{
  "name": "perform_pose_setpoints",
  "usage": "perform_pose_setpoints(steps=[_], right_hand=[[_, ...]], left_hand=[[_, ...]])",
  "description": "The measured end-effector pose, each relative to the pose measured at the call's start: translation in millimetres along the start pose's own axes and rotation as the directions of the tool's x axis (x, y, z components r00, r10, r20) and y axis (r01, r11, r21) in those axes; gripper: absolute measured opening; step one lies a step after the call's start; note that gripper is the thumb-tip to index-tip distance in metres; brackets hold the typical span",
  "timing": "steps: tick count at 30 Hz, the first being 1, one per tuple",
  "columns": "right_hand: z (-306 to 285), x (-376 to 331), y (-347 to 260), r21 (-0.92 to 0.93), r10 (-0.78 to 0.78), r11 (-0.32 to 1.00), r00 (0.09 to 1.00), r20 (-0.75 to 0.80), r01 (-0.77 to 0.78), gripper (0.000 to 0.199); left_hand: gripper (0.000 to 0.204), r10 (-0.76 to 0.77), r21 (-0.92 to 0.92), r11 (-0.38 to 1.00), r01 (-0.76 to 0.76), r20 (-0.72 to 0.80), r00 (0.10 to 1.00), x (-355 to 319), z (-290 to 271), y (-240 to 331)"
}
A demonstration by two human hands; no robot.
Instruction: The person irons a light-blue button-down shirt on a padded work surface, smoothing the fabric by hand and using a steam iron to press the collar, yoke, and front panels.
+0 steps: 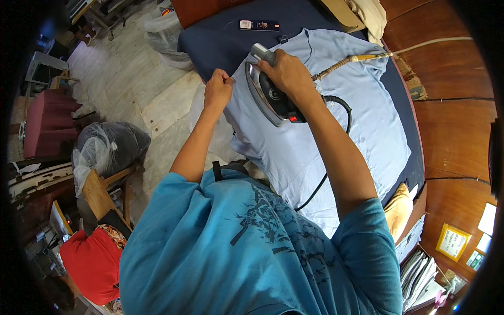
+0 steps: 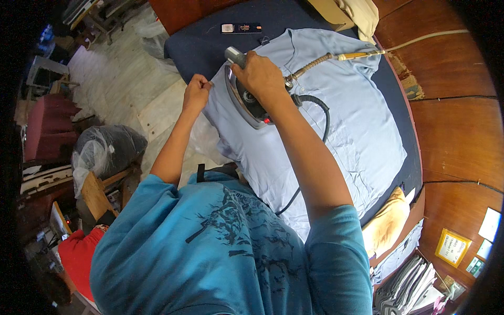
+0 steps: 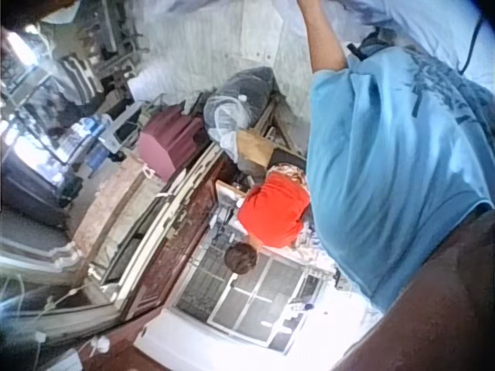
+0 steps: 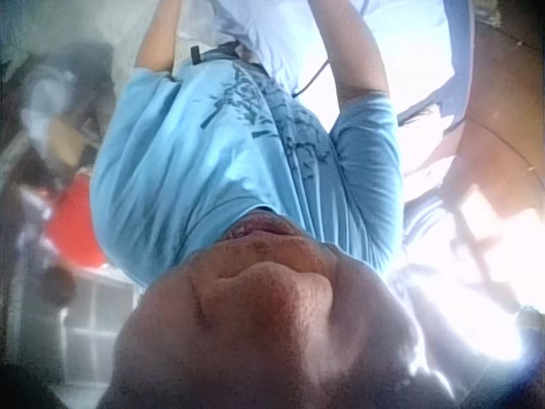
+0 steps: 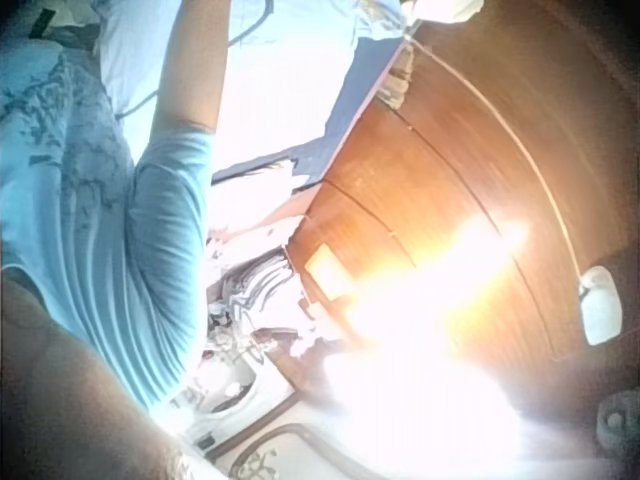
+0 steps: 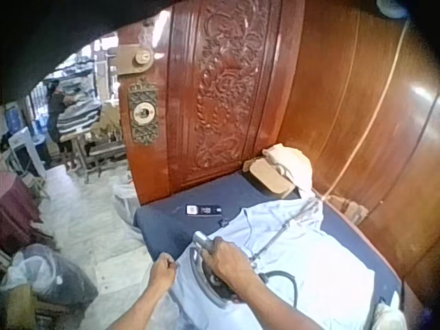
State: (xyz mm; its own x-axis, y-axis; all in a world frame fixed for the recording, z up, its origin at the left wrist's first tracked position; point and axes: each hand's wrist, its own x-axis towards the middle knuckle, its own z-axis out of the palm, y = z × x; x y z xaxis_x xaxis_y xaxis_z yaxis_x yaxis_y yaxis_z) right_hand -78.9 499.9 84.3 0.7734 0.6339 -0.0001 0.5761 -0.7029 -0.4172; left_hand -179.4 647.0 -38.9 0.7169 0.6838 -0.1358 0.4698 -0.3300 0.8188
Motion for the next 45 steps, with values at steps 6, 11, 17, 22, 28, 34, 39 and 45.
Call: perform_pose_setpoints(steps=[6,11,17,22,28,34,39,45], right_hand=[[0,9,-6,-0.021,-0.035,0.999,0.999,0.042,0.036,0.046],[6,14,-3,-0.051,-0.117,0.992,0.993,0.030,0.118,0.047],[1,14,-3,0.001,-0.098,0.995,0.992,0.082,0.098,0.051],[-5,-12,-12,0.011,-0.303,0.951,0.924,0.234,0.309,0.052],[4,3,-25,-0.051,-0.376,0.920,0.913,0.160,0.388,0.048],[17,22,-35,-0.024,-0.358,0.930,0.920,0.159,0.366,0.048],[-1,-39,-1,0.017,-0.269,0.963,0.943,0.195,0.271,0.046],[-35,-168,33,0.044,-0.143,0.990,0.943,0.300,0.136,0.038]], left_hand=[[0.026,-0.077,-0.121,0.989,0.084,0.060,0.995,1,-6,-16],[0.020,0.097,-0.029,0.995,-0.097,0.018,0.995,4,-11,-14],[0.027,0.080,0.359,0.932,-0.049,-0.073,0.994,-23,-16,6],[0.019,-0.026,-0.341,0.940,0.019,-0.015,1.000,-23,-9,-49],[0.015,0.034,-0.722,0.691,0.017,0.056,0.998,-28,-5,-65],[0.014,0.014,-0.786,0.616,0.056,0.081,0.997,-23,1,-78],[0.017,-0.017,-0.738,0.672,0.058,0.063,0.998,-25,-3,-72],[0.016,0.025,-0.728,0.685,-0.027,-0.013,1.000,-17,4,-85]])
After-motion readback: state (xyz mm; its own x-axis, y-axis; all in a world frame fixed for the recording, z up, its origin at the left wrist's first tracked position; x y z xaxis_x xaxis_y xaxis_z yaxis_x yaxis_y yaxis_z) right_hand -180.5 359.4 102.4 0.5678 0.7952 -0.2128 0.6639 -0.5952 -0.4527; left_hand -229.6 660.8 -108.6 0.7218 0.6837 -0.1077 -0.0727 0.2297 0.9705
